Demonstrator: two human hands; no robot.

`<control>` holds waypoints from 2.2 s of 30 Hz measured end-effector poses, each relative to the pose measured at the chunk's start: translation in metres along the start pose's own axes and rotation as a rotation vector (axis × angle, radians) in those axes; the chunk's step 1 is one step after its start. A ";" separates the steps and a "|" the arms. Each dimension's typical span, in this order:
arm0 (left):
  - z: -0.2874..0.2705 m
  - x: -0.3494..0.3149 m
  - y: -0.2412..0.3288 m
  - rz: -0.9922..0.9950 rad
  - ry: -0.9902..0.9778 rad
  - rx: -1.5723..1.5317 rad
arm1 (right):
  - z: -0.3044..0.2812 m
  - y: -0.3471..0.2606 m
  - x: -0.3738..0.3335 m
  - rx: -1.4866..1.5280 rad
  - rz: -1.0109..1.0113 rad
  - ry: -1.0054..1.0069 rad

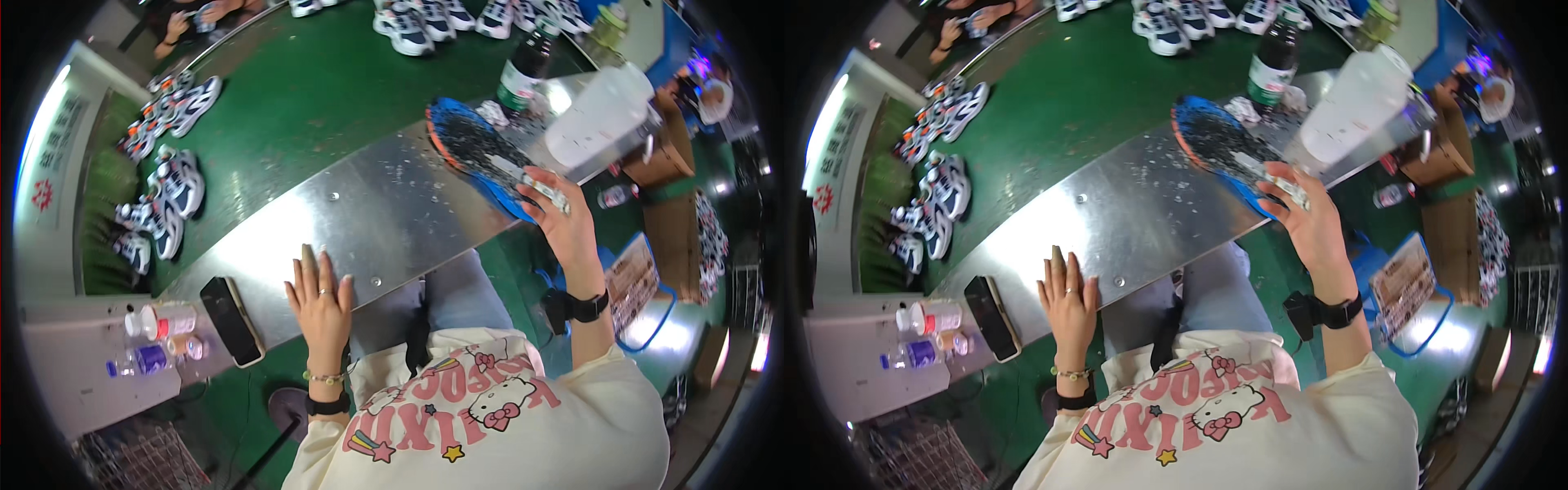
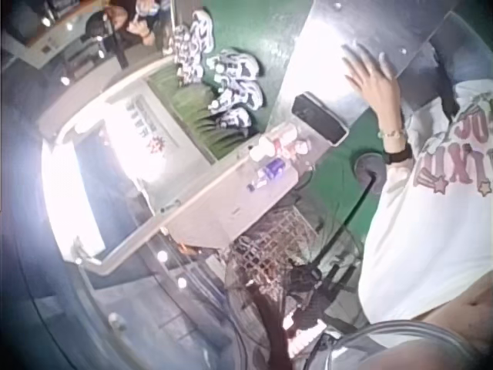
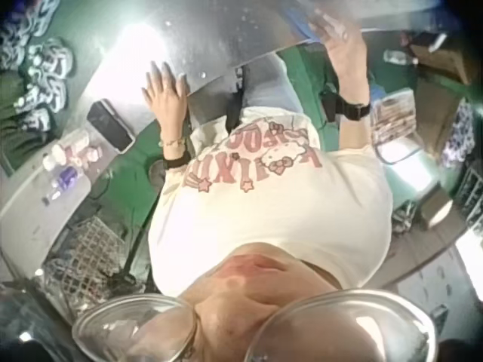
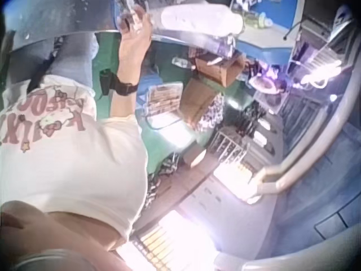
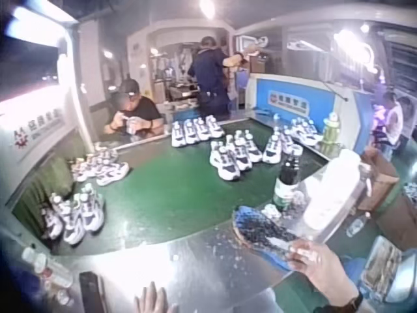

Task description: Applying adhesive to shoe soles and upper components using a syringe dispenser.

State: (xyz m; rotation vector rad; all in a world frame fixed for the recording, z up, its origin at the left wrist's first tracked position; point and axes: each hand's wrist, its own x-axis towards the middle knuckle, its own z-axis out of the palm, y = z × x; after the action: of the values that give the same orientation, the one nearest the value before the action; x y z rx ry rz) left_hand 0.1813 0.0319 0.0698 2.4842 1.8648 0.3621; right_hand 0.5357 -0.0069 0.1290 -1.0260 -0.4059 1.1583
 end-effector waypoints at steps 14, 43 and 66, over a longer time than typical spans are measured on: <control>-0.011 -0.028 -0.018 0.087 0.159 -0.316 | 0.012 -0.001 -0.066 -0.227 -0.126 0.068; -0.016 0.155 -0.012 0.076 0.139 -0.790 | -0.040 -0.007 -0.054 -0.331 -0.360 -0.027; 0.013 0.289 -0.001 -0.307 -0.392 -0.974 | -0.036 -0.010 -0.025 -0.460 -0.383 -0.035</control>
State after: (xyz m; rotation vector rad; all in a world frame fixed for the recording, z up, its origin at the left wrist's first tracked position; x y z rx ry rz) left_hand 0.2587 0.3081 0.1080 1.4729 1.3783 0.5455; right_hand 0.5582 -0.0460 0.1247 -1.2559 -0.8848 0.7509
